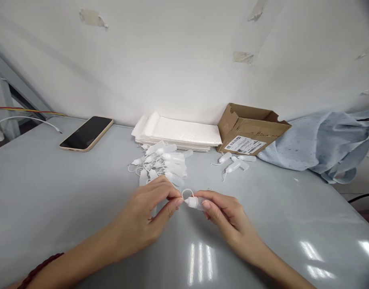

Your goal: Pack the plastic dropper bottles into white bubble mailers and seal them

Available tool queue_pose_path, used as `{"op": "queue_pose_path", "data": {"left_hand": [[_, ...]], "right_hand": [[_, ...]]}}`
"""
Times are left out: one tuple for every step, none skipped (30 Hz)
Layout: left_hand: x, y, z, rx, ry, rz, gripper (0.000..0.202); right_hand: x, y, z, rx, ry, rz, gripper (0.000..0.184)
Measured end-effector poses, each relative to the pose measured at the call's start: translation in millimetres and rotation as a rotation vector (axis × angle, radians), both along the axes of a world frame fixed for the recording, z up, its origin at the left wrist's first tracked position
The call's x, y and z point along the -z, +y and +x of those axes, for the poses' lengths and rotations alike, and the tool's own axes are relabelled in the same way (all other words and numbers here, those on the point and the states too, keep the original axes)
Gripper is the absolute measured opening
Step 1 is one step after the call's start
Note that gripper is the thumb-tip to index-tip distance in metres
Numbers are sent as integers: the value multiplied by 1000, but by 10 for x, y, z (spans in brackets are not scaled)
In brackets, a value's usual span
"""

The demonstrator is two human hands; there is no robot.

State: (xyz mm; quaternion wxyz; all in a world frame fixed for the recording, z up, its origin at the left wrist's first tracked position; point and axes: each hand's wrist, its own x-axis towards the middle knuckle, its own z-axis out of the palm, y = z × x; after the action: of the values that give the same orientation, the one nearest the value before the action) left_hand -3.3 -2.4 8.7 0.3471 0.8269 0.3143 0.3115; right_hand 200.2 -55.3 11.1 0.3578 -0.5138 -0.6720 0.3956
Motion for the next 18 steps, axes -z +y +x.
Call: {"op": "queue_pose_path", "data": {"left_hand": [[9, -2, 2, 1, -8, 10, 17], [19, -4, 5, -1, -15, 19, 17], [29, -6, 8, -4, -20, 30, 17], [38, -7, 11, -5, -24, 41, 17], [46, -9, 14, -6, -27, 50, 17], [54, -10, 16, -5, -28, 56, 18], [60, -12, 19, -1, -27, 60, 18], [66, -14, 22, 6, -22, 62, 18], [71, -16, 26, 12, -15, 65, 18], [75, -18, 31, 16, -8, 69, 18], [76, -18, 36, 20, -2, 76, 18], [74, -16, 40, 24, 3, 83, 18], [67, -9, 40, 28, 3, 92, 18], [52, 4, 36, 35, 3, 101, 18], [30, 24, 22, 37, 4, 109, 18], [1, 54, -2, 31, 14, 112, 17], [-35, 92, -37, 4, 25, 108, 17], [-75, 138, -83, -48, 40, 95, 16]], "right_hand": [[4, 3, -3, -8, -2, -5, 28], [9, 7, -7, -15, -3, -9, 28], [14, 10, -12, -20, -3, -10, 28], [20, 14, -16, -23, -5, -10, 28], [26, 18, -19, -23, -7, -8, 28], [31, 21, -21, -22, -11, -6, 28], [35, 25, -20, -22, -16, -5, 28], [39, 29, -17, -23, -21, -9, 28], [41, 32, -14, -27, -27, -14, 28], [43, 33, -10, -32, -32, -20, 28], [44, 32, -7, -38, -35, -27, 29], [43, 28, -5, -46, -37, -36, 29], [43, 21, -5, -55, -37, -49, 29], [42, 13, -5, -70, -38, -66, 30], [41, 5, -5, -84, -42, -84, 30], [42, 0, 0, -96, -52, -94, 31], [48, 2, 11, -102, -72, -86, 32], [58, 12, 33, -90, -104, -53, 34]]}}
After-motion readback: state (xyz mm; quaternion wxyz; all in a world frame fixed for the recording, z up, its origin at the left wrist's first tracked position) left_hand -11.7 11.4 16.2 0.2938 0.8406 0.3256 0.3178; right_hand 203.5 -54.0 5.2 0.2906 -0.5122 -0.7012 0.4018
